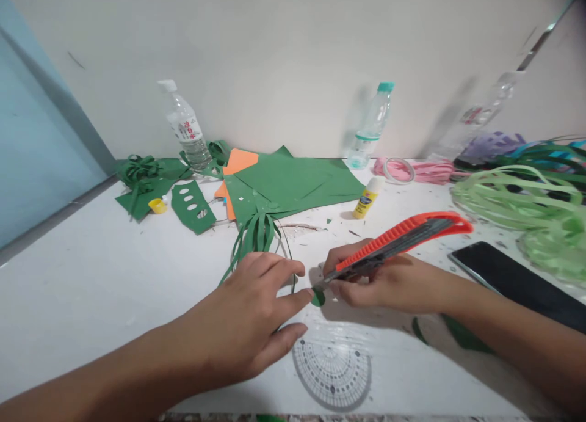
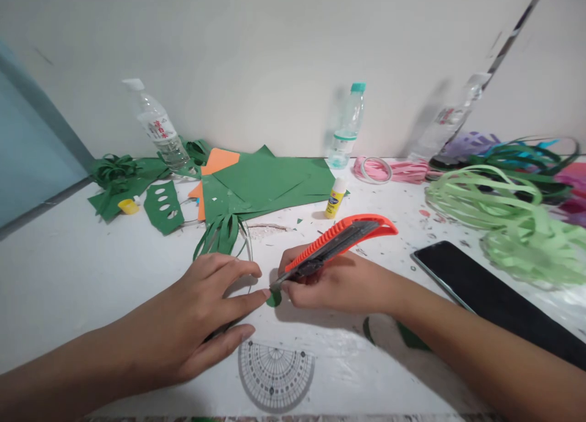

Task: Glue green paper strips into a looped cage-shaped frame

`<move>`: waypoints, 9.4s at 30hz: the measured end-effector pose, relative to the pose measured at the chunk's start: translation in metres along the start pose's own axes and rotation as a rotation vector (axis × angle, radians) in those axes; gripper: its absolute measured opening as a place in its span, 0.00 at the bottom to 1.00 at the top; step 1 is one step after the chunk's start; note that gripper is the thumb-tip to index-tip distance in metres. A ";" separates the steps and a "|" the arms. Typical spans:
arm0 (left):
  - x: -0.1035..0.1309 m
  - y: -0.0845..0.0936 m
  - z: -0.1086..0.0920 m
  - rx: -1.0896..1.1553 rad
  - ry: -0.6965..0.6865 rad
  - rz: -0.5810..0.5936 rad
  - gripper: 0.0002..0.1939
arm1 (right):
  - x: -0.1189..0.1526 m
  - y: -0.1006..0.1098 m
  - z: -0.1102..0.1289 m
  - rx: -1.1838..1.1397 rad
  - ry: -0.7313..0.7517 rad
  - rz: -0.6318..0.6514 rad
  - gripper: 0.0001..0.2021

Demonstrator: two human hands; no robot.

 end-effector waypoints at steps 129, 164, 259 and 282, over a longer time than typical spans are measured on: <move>-0.004 -0.011 -0.009 0.050 -0.027 0.034 0.18 | 0.002 -0.002 0.004 0.009 0.050 0.059 0.02; -0.004 0.020 0.024 0.087 0.160 -0.271 0.11 | 0.005 0.023 -0.047 -0.628 -0.366 -0.059 0.16; 0.006 -0.006 0.017 -0.143 -0.096 -0.291 0.11 | -0.010 -0.003 -0.016 -0.239 -0.087 -0.105 0.08; 0.002 -0.005 0.018 -0.106 -0.081 -0.280 0.13 | -0.008 -0.001 -0.013 -0.152 -0.074 -0.178 0.06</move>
Point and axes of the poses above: each hand's wrist, its own x-axis away from the middle knuckle, its own y-axis out of the back of the hand, z = x × y, the point moved 10 cm from there along -x, towards the middle knuckle, and after that the axes turned 5 degrees about x, right-handed, at the moved point
